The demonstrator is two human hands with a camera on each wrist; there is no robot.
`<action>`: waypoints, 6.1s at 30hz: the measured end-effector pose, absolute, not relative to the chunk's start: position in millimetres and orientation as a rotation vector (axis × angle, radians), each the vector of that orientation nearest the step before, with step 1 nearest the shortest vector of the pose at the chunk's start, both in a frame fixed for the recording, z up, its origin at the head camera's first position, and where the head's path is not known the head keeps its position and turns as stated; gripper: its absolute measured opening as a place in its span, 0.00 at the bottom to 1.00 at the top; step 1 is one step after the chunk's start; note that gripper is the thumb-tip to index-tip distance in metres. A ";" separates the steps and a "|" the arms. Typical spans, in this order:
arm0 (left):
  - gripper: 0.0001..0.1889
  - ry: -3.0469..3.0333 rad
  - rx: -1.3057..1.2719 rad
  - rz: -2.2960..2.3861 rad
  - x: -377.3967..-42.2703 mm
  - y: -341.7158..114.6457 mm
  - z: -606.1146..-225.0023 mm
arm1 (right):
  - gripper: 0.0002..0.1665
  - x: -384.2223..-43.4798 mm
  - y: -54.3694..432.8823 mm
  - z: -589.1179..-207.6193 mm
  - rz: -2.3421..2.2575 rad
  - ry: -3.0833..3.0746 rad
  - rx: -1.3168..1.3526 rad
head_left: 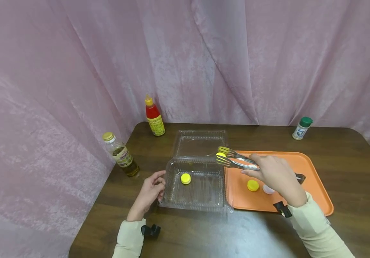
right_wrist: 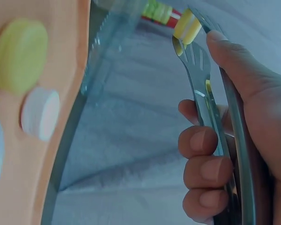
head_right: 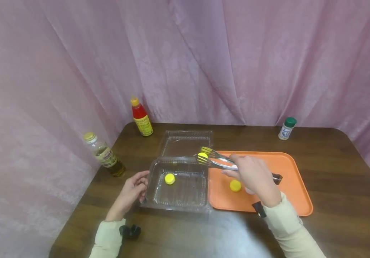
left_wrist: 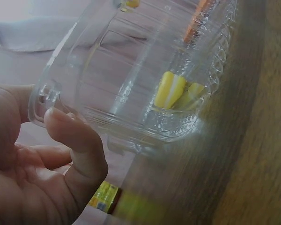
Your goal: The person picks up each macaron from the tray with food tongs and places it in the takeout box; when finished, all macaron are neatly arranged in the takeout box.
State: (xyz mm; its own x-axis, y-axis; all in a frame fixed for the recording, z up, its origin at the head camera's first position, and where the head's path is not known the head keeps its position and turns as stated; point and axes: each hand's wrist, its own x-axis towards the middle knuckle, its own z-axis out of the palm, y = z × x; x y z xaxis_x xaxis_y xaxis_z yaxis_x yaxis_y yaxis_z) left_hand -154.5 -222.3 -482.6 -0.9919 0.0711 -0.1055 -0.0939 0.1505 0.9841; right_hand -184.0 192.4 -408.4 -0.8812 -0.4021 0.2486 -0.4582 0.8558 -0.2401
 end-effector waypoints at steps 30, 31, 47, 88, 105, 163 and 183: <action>0.30 2.247 -0.030 1.986 -150.7 -220.6 -482.0 | 0.28 -173.9 133.7 -451.0 0.164 -2.572 0.953; 0.30 2.249 -0.030 1.986 -150.4 -220.7 -482.0 | 0.27 -173.6 132.7 -450.6 0.153 -2.578 0.959; 0.29 2.281 0.003 1.976 -152.2 -222.1 -479.7 | 0.25 -177.9 113.1 -443.7 0.157 -2.703 0.987; 0.30 2.302 -0.019 1.968 -152.0 -221.6 -479.8 | 0.32 -180.2 145.9 -410.5 0.441 -2.767 0.912; 0.30 2.302 -0.020 1.986 -152.6 -220.8 -480.3 | 0.26 -181.6 184.7 -392.1 0.548 -2.834 0.734; 0.30 2.298 -0.040 1.965 -149.8 -223.3 -478.1 | 0.27 -156.4 264.3 -441.4 0.329 -2.982 0.488; 0.30 2.302 -0.045 1.965 -150.7 -222.3 -480.0 | 0.21 -169.0 255.9 -437.1 0.322 -2.931 0.524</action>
